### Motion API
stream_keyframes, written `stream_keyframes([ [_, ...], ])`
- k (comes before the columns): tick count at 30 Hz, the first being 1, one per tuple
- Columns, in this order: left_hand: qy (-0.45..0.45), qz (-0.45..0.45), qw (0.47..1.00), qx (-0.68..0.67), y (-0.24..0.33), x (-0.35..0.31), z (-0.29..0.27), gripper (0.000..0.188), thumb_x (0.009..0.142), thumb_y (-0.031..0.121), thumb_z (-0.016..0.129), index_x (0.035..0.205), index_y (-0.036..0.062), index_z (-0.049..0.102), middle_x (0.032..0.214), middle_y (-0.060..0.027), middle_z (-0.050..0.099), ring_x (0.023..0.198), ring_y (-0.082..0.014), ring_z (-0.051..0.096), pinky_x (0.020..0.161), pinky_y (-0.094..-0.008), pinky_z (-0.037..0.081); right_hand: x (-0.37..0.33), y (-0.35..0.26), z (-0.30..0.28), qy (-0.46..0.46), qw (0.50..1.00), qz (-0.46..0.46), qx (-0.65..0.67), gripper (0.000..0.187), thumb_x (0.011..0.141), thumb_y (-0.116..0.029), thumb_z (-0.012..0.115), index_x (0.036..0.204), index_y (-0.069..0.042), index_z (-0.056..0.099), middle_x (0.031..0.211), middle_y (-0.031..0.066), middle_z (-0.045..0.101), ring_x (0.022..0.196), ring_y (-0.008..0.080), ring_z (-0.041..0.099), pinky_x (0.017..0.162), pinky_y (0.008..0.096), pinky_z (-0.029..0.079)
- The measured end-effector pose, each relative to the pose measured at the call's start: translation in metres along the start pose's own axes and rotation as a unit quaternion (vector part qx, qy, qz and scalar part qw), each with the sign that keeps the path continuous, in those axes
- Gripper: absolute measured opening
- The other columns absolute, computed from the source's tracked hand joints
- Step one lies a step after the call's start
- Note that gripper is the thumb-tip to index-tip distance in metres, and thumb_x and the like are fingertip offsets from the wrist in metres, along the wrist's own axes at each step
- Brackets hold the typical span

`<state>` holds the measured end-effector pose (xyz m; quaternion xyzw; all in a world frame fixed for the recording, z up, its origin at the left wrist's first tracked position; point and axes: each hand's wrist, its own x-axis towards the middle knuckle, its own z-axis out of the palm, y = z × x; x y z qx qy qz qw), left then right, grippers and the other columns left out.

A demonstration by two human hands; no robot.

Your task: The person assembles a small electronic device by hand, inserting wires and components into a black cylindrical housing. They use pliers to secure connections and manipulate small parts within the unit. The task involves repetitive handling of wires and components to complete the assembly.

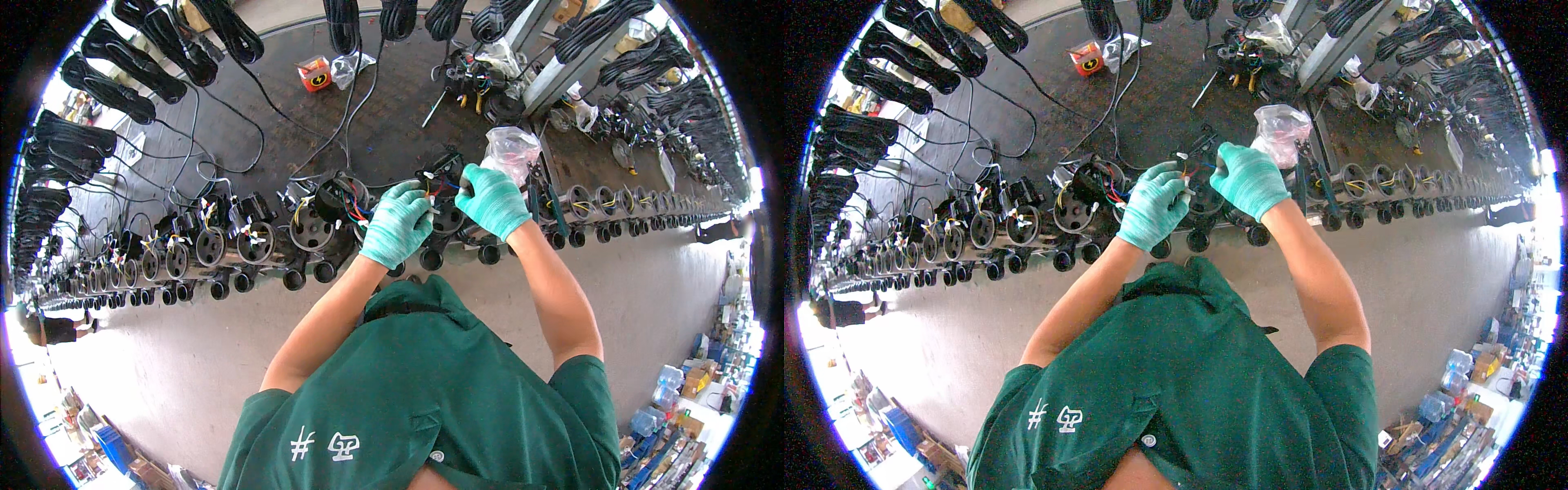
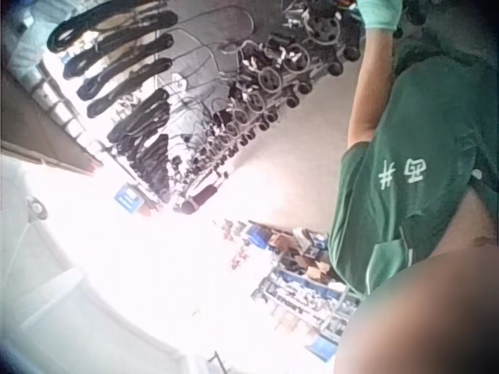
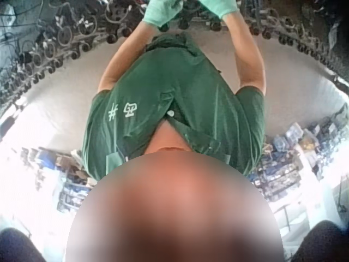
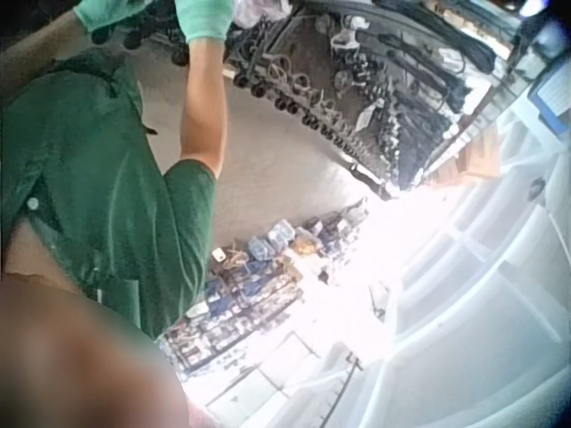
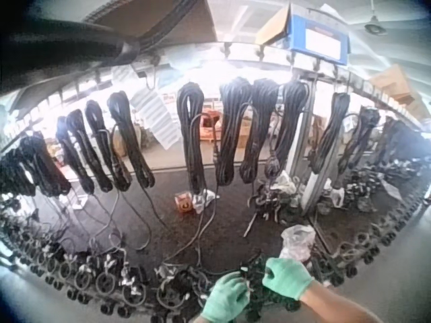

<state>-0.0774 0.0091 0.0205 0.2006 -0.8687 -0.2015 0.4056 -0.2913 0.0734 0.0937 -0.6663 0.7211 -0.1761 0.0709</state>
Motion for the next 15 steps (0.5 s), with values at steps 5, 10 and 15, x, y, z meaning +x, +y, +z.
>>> stream_keyframes([
  [5, -0.044, -0.083, 0.995, 0.035, 0.008, 0.002, -0.006, 0.034, 0.075, 0.010, 0.082, 0.107, 0.0056, 0.070, 0.136, -0.0145, 0.063, 0.131, -0.0412, 0.056, 0.107, -0.0483, 0.052, -0.027, -0.007, 0.021, 0.048, 0.983, 0.083, 0.155, 0.014, 0.088, -0.016, 0.075, 0.096, -0.006, 0.071, 0.082, 0.0174, 0.074, 0.073, 0.0317, 0.073, 0.069, 0.0411, 0.057],
  [10, -0.001, -0.064, 0.995, 0.074, 0.007, 0.003, -0.002, 0.042, 0.076, 0.011, 0.081, 0.116, 0.0074, 0.070, 0.153, -0.0216, 0.050, 0.136, -0.0463, 0.053, 0.110, -0.0525, 0.049, -0.033, -0.031, 0.037, 0.066, 0.960, 0.088, 0.258, 0.017, 0.093, -0.014, 0.076, 0.103, -0.002, 0.070, 0.088, 0.0192, 0.075, 0.074, 0.0307, 0.074, 0.070, 0.0390, 0.057],
  [15, -0.028, -0.079, 0.991, 0.104, 0.007, 0.006, 0.004, 0.049, 0.081, 0.006, 0.077, 0.129, 0.0150, 0.072, 0.166, -0.0239, 0.036, 0.143, -0.0485, 0.047, 0.114, -0.0509, 0.048, -0.026, -0.029, 0.039, 0.063, 0.974, -0.021, 0.217, 0.014, 0.096, -0.018, 0.072, 0.102, -0.005, 0.070, 0.096, 0.0185, 0.074, 0.088, 0.0422, 0.071, 0.076, 0.0478, 0.057],
])
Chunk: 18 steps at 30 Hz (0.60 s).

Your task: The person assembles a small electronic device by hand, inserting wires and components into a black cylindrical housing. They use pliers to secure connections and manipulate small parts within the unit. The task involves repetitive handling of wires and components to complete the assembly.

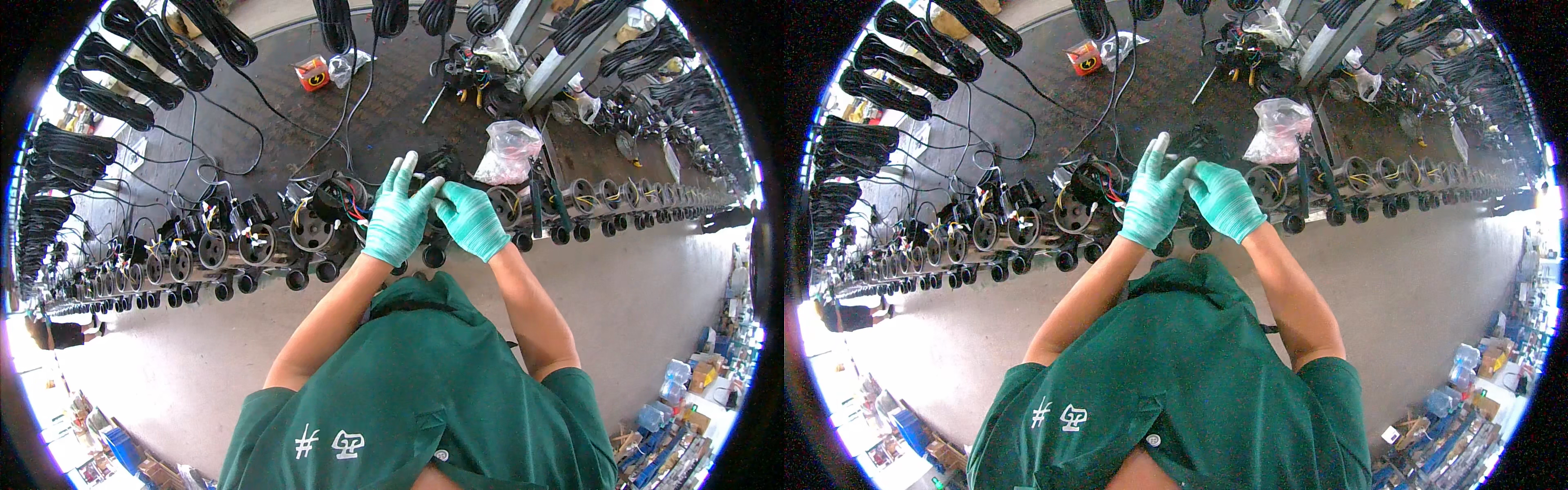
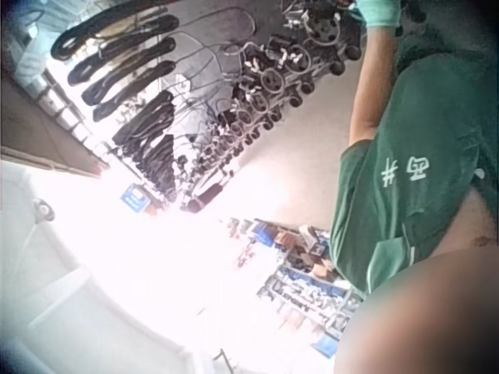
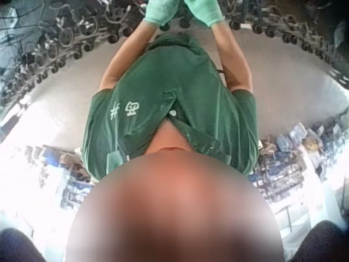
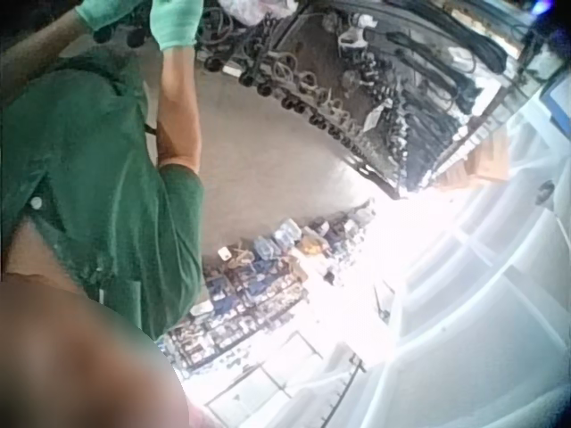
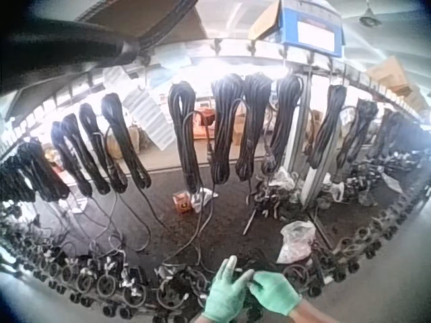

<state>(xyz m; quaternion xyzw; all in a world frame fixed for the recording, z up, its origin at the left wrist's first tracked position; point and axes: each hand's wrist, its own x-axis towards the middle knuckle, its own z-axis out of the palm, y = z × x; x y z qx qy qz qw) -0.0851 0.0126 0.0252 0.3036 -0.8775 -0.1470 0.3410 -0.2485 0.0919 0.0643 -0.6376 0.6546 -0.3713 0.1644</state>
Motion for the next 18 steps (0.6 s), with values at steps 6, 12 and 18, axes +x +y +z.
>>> stream_keyframes([
  [6, -0.025, -0.200, 0.912, -0.358, -0.035, -0.010, 0.041, 0.031, 0.084, -0.001, 0.076, 0.114, 0.0056, 0.077, 0.168, -0.0251, 0.032, 0.143, -0.0459, 0.046, 0.113, -0.0431, 0.048, 0.007, 0.005, -0.003, -0.002, 0.993, -0.109, -0.037, 0.014, 0.098, -0.020, 0.069, 0.105, -0.007, 0.070, 0.099, 0.0152, 0.071, 0.090, 0.0391, 0.070, 0.079, 0.0478, 0.058],
  [12, 0.004, -0.264, 0.836, -0.481, -0.004, 0.001, 0.017, 0.093, 0.093, -0.015, 0.058, 0.171, 0.0210, 0.022, 0.121, -0.0077, 0.061, 0.093, -0.0100, 0.061, 0.083, -0.0223, 0.054, 0.013, 0.012, -0.014, 0.122, 0.966, 0.137, 0.184, 0.013, 0.103, -0.016, 0.066, 0.109, -0.004, 0.067, 0.096, 0.0176, 0.074, 0.077, 0.0246, 0.074, 0.071, 0.0376, 0.058],
  [18, 0.023, -0.317, 0.824, -0.469, -0.004, 0.003, 0.018, 0.091, 0.093, -0.011, 0.061, 0.169, 0.0254, 0.027, 0.126, -0.0086, 0.056, 0.100, -0.0143, 0.061, 0.086, -0.0240, 0.055, 0.012, 0.011, -0.052, -0.015, 0.993, 0.085, -0.084, 0.030, 0.090, -0.015, 0.075, 0.117, -0.007, 0.066, 0.108, 0.0152, 0.069, 0.099, 0.0357, 0.070, 0.089, 0.0426, 0.058],
])
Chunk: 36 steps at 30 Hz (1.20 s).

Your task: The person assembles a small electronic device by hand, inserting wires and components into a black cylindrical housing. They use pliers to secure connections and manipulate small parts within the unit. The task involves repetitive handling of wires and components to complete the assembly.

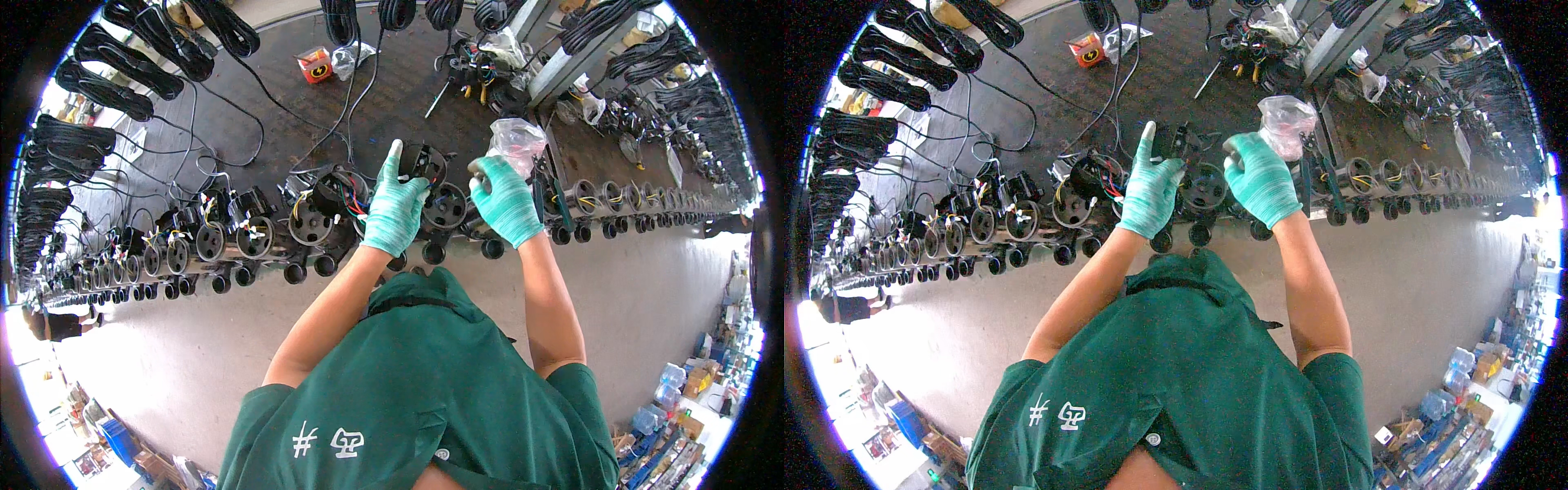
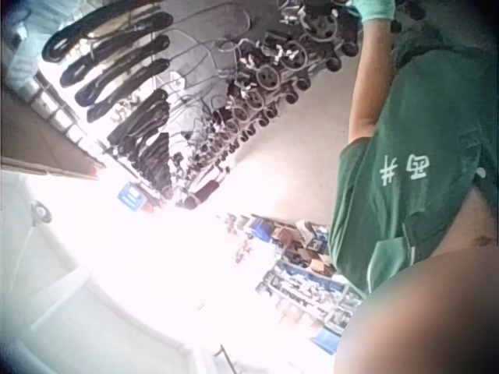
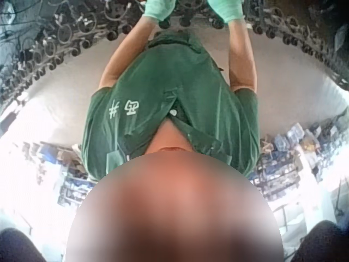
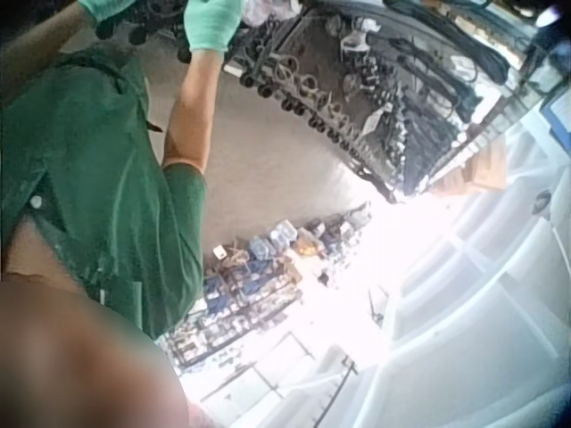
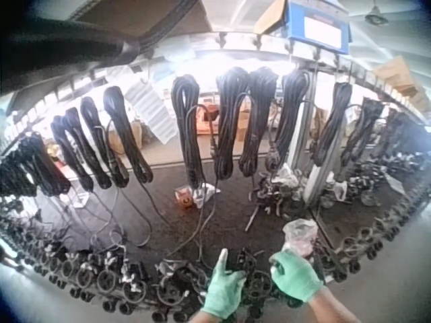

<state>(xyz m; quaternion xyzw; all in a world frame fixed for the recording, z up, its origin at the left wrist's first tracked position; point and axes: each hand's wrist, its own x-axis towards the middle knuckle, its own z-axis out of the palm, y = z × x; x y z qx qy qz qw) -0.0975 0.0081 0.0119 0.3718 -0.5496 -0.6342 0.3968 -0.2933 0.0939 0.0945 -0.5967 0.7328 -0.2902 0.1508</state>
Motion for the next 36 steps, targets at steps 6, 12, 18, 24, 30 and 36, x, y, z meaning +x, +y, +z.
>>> stream_keyframes([
  [6, 0.004, 0.243, 0.886, 0.394, 0.007, -0.004, -0.005, 0.050, 0.089, -0.006, 0.070, 0.136, 0.0108, 0.068, 0.162, -0.0170, 0.041, 0.109, -0.0267, 0.061, 0.098, -0.0353, 0.055, -0.016, -0.006, 0.027, -0.086, 0.976, -0.017, -0.199, 0.056, 0.084, -0.035, 0.083, 0.129, -0.008, 0.062, 0.119, 0.0187, 0.064, 0.111, 0.0382, 0.065, 0.097, 0.0475, 0.054],
  [12, -0.004, 0.235, 0.873, 0.428, 0.010, -0.006, -0.009, 0.026, 0.088, -0.002, 0.074, 0.113, 0.0055, 0.076, 0.170, -0.0206, 0.032, 0.125, -0.0349, 0.058, 0.105, -0.0392, 0.052, -0.015, -0.004, 0.032, -0.048, 0.977, -0.055, -0.199, 0.036, 0.088, -0.030, 0.079, 0.115, -0.009, 0.066, 0.116, 0.0164, 0.066, 0.110, 0.0370, 0.066, 0.090, 0.0473, 0.058],
  [18, -0.011, 0.261, 0.857, 0.445, 0.011, -0.006, -0.010, 0.022, 0.089, 0.000, 0.074, 0.110, 0.0063, 0.076, 0.170, -0.0240, 0.029, 0.150, -0.0458, 0.038, 0.109, -0.0411, 0.050, -0.017, -0.015, 0.042, -0.008, 0.960, -0.185, -0.211, 0.023, 0.087, -0.025, 0.078, 0.103, -0.011, 0.068, 0.104, 0.0124, 0.067, 0.104, 0.0343, 0.068, 0.082, 0.0466, 0.059],
  [24, -0.028, 0.259, 0.833, 0.489, 0.015, -0.009, -0.011, 0.022, 0.089, 0.000, 0.072, 0.108, 0.0103, 0.077, 0.171, -0.0238, 0.027, 0.151, -0.0518, 0.033, 0.110, -0.0446, 0.050, -0.011, -0.006, 0.037, -0.019, 0.990, -0.090, -0.110, 0.015, 0.093, -0.022, 0.071, 0.096, -0.009, 0.066, 0.100, 0.0169, 0.067, 0.091, 0.0399, 0.069, 0.079, 0.0493, 0.057],
  [30, -0.036, 0.266, 0.802, 0.534, 0.026, -0.005, -0.002, 0.015, 0.087, 0.006, 0.074, 0.100, 0.0133, 0.076, 0.167, -0.0215, 0.034, 0.147, -0.0545, 0.036, 0.111, -0.0517, 0.049, 0.004, 0.014, 0.008, -0.148, 0.988, -0.018, -0.051, 0.017, 0.094, -0.020, 0.067, 0.101, -0.005, 0.067, 0.087, 0.0237, 0.071, 0.085, 0.0456, 0.070, 0.077, 0.0526, 0.055],
  [36, -0.035, 0.284, 0.790, 0.542, 0.025, 0.003, 0.014, 0.013, 0.082, 0.013, 0.077, 0.094, 0.0142, 0.075, 0.160, -0.0148, 0.046, 0.145, -0.0522, 0.041, 0.107, -0.0557, 0.050, 0.007, 0.014, -0.006, -0.148, 0.951, -0.216, -0.166, 0.019, 0.098, -0.021, 0.066, 0.109, -0.007, 0.070, 0.105, 0.0157, 0.069, 0.092, 0.0391, 0.069, 0.080, 0.0504, 0.057],
])
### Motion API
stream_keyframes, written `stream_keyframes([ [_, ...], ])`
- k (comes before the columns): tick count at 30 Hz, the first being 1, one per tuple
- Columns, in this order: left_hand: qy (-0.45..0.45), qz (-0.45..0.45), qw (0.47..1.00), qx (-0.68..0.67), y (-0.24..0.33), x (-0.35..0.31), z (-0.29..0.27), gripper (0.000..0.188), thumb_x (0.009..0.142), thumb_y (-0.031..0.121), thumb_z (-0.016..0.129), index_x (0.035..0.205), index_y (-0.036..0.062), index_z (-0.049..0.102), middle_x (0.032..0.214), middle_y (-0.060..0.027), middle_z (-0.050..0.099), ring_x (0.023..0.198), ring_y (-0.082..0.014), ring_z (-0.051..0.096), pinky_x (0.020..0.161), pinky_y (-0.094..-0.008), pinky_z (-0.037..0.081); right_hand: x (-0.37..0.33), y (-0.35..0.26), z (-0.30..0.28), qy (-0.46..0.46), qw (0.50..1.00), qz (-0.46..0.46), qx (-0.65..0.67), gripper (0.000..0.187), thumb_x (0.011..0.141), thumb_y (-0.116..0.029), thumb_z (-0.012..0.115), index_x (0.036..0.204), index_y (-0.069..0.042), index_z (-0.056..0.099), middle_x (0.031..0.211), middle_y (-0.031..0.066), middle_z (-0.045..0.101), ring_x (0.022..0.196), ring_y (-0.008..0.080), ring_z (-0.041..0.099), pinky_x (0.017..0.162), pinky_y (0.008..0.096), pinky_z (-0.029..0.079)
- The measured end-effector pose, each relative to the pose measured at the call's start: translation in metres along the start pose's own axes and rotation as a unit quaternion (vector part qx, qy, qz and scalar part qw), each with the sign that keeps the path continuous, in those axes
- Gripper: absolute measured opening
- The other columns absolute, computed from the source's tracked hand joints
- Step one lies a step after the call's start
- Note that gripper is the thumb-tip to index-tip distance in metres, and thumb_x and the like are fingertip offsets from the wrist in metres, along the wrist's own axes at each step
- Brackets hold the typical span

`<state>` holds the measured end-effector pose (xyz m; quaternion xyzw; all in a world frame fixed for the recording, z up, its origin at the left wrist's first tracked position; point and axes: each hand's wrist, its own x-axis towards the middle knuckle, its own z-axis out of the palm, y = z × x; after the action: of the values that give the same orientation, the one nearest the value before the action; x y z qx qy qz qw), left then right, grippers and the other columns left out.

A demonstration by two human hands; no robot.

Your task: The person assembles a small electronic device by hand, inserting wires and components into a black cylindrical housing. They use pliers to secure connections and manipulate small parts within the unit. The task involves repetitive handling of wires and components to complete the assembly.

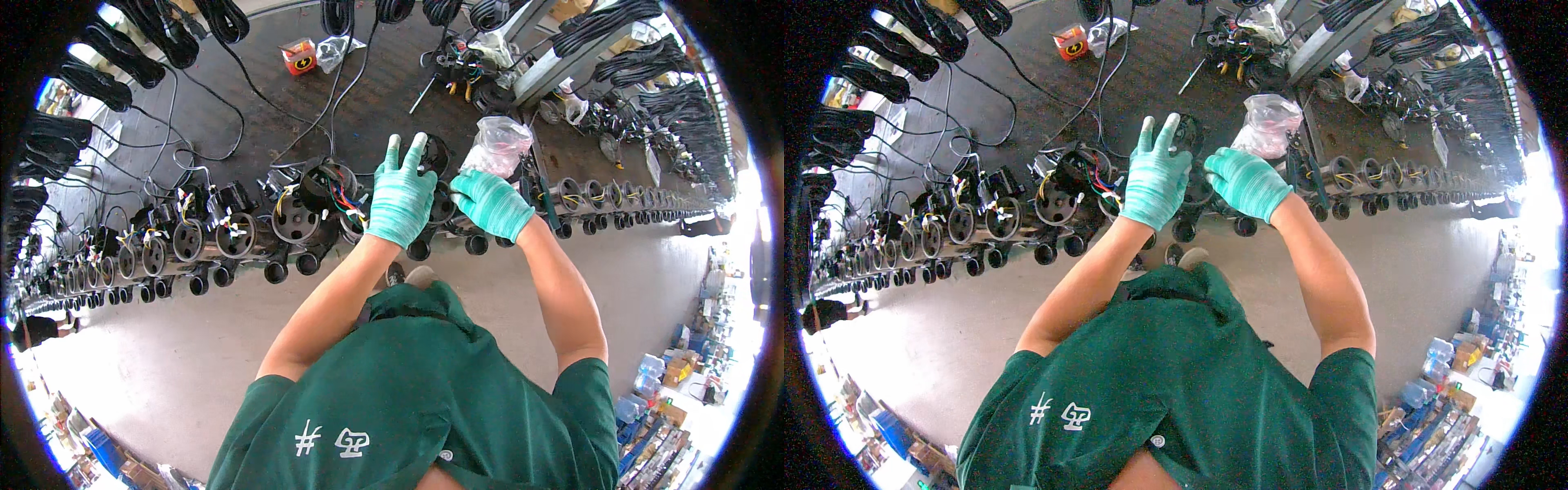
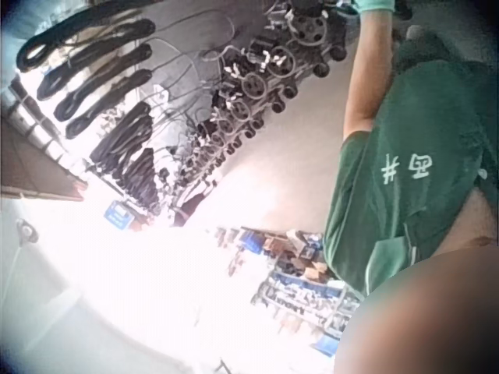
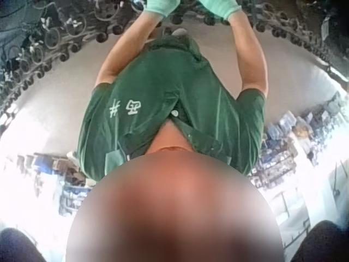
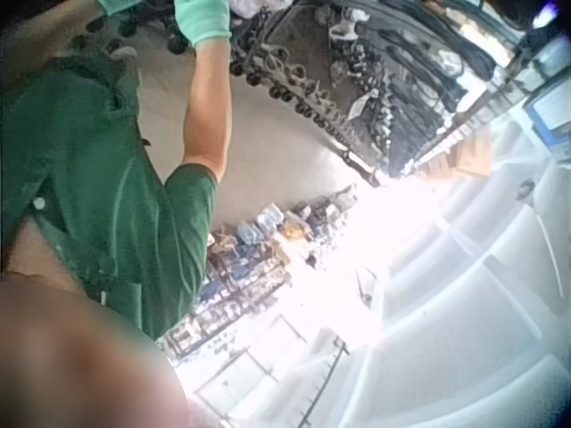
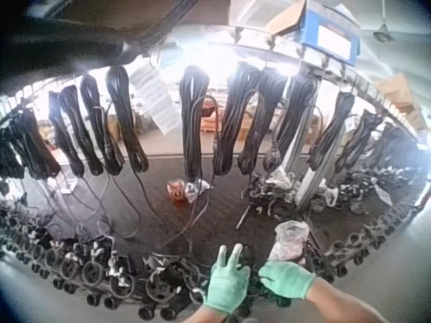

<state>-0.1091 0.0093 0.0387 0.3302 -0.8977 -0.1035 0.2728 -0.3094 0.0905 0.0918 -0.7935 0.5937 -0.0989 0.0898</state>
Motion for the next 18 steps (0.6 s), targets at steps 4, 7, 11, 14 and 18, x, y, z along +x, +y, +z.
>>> stream_keyframes([
  [4, 0.015, 0.001, 1.000, -0.019, 0.006, 0.001, -0.001, 0.011, 0.081, 0.015, 0.078, 0.091, 0.0142, 0.075, 0.160, -0.0129, 0.048, 0.145, -0.0511, 0.041, 0.102, -0.0561, 0.052, 0.000, -0.002, -0.001, 0.067, 0.991, -0.080, -0.080, 0.017, 0.095, -0.020, 0.067, 0.106, -0.009, 0.071, 0.096, 0.0107, 0.066, 0.089, 0.0293, 0.070, 0.072, 0.0418, 0.058],
  [7, 0.012, 0.011, 0.999, 0.030, 0.004, 0.001, 0.004, 0.010, 0.082, 0.018, 0.078, 0.092, 0.0142, 0.075, 0.159, -0.0122, 0.048, 0.145, -0.0514, 0.042, 0.100, -0.0560, 0.052, 0.009, 0.000, -0.002, 0.060, 0.980, -0.128, -0.140, 0.016, 0.089, -0.017, 0.068, 0.104, -0.012, 0.072, 0.096, 0.0076, 0.065, 0.085, 0.0260, 0.068, 0.068, 0.0395, 0.057],
  [11, 0.015, 0.011, 0.999, 0.027, 0.005, 0.000, 0.005, 0.012, 0.084, 0.018, 0.077, 0.094, 0.0130, 0.077, 0.159, -0.0144, 0.048, 0.144, -0.0538, 0.043, 0.099, -0.0576, 0.051, 0.015, 0.011, -0.002, 0.139, 0.967, -0.159, -0.145, 0.014, 0.085, -0.016, 0.069, 0.099, -0.012, 0.071, 0.090, 0.0044, 0.063, 0.084, 0.0235, 0.065, 0.066, 0.0374, 0.056],
  [14, 0.020, 0.005, 0.999, 0.026, 0.004, 0.001, 0.003, 0.013, 0.081, 0.014, 0.079, 0.094, 0.0148, 0.076, 0.156, -0.0117, 0.052, 0.144, -0.0501, 0.043, 0.104, -0.0537, 0.052, 0.018, 0.024, -0.001, 0.103, 0.976, -0.141, -0.129, 0.017, 0.087, -0.014, 0.071, 0.104, -0.012, 0.073, 0.091, 0.0066, 0.063, 0.081, 0.0266, 0.066, 0.065, 0.0412, 0.055],
  [18, 0.014, 0.000, 1.000, -0.020, -0.001, 0.000, 0.008, 0.016, 0.081, 0.011, 0.081, 0.096, 0.0145, 0.077, 0.155, -0.0118, 0.055, 0.143, -0.0447, 0.047, 0.108, -0.0517, 0.051, 0.017, 0.030, 0.004, 0.104, 0.990, -0.095, -0.003, 0.009, 0.092, -0.016, 0.071, 0.099, -0.011, 0.071, 0.095, 0.0106, 0.066, 0.083, 0.0318, 0.069, 0.069, 0.0451, 0.057],
])
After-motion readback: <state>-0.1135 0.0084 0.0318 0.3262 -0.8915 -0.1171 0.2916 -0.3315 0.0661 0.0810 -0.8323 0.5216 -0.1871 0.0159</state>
